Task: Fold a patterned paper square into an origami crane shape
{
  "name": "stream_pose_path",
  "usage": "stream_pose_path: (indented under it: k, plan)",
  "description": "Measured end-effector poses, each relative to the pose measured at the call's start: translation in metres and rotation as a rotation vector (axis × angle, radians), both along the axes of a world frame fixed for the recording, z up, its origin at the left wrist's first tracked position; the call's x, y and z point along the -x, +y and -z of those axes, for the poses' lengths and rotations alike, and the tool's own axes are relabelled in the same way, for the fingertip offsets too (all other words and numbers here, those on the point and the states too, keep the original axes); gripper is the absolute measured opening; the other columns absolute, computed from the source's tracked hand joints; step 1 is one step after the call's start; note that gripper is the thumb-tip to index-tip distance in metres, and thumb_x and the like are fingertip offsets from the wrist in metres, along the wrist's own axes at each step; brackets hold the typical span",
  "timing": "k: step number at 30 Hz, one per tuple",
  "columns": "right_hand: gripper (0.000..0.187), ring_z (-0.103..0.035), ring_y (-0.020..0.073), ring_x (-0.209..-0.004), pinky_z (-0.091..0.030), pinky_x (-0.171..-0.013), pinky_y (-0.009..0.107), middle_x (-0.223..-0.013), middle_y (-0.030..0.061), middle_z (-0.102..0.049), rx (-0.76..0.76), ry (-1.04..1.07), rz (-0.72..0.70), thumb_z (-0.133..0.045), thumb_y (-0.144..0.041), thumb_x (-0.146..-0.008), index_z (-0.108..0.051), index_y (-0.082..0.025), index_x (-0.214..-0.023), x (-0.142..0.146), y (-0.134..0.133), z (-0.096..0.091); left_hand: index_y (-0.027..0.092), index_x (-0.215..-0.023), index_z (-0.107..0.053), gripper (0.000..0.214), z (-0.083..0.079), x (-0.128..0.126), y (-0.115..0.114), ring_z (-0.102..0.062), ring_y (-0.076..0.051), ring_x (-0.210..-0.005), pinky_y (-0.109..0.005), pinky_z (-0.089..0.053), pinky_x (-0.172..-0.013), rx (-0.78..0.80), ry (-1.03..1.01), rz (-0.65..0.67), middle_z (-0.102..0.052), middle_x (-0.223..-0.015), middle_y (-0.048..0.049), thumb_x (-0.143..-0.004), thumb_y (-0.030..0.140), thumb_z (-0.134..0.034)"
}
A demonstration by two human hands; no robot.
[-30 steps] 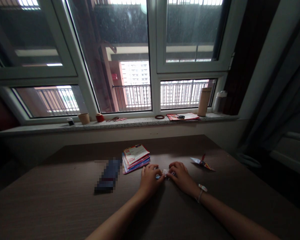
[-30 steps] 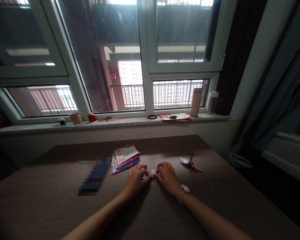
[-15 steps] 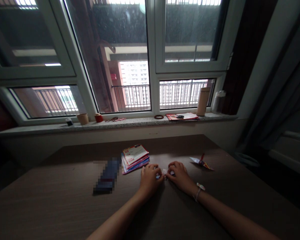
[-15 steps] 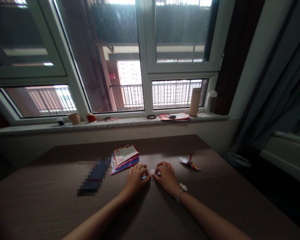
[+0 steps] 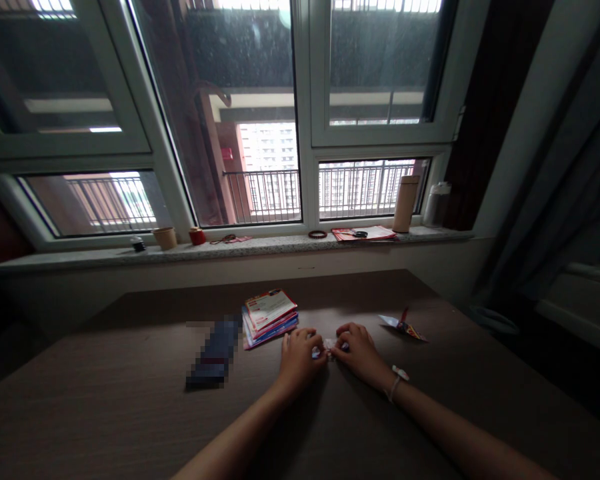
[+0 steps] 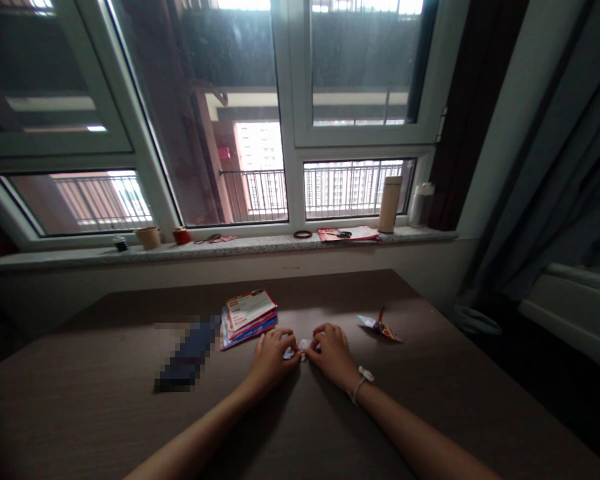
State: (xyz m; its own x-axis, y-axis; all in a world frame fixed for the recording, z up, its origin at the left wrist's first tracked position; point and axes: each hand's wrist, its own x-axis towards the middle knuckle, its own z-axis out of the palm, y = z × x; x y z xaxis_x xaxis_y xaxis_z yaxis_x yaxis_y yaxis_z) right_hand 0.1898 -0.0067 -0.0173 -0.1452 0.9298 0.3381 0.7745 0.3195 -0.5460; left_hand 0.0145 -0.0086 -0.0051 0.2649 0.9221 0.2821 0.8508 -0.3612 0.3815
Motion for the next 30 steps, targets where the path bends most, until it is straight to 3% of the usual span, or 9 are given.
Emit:
stream_pose_path:
  k: [4,10,19,30]
  plan:
    - [0.013,-0.049,0.0242,-0.107,-0.038,-0.096,0.037,-0.106,0.0057,-0.059,-0.015,-0.028,0.008,-0.063,-0.033,-0.081,-0.065,-0.022,-0.076,0.001,-0.001,-0.001,0.028,-0.089,-0.068,0.011,0.001,0.001,0.000,-0.045,-0.026,-0.121,-0.051,-0.024,-0.107,0.002,-0.008,0.009,-0.059,-0.123,-0.0019,-0.079,0.032,-0.065]
    - [0.013,-0.049,0.0233,-0.104,-0.037,-0.095,0.038,-0.102,0.0044,-0.058,-0.043,-0.036,-0.031,-0.059,-0.033,-0.085,-0.063,-0.026,-0.095,0.001,-0.005,-0.004,0.035,-0.100,-0.069,0.019,-0.002,0.001,0.000,-0.046,-0.026,-0.121,-0.052,-0.024,-0.107,0.023,-0.030,0.016,-0.060,-0.122,-0.0017,-0.081,0.033,-0.064]
    - [0.017,-0.047,0.0243,-0.109,-0.035,-0.098,0.040,-0.107,0.0036,-0.056,-0.026,-0.046,-0.071,-0.062,-0.040,-0.084,-0.062,-0.028,-0.097,-0.002,-0.008,-0.006,0.034,-0.097,-0.073,0.018,0.002,0.003,0.003,-0.045,-0.027,-0.123,-0.050,-0.027,-0.107,0.026,-0.049,0.022,-0.058,-0.125,-0.0040,-0.080,0.036,-0.067]
    - [0.014,-0.045,0.0225,-0.110,-0.033,-0.097,0.034,-0.108,0.0011,-0.057,0.124,0.041,-0.055,-0.065,-0.029,-0.079,-0.068,-0.029,-0.093,-0.008,0.004,-0.005,0.036,-0.103,-0.070,0.022,0.003,0.009,0.008,-0.041,-0.028,-0.126,-0.049,-0.026,-0.108,0.066,-0.012,0.075,-0.054,-0.130,-0.0035,-0.082,0.038,-0.065]
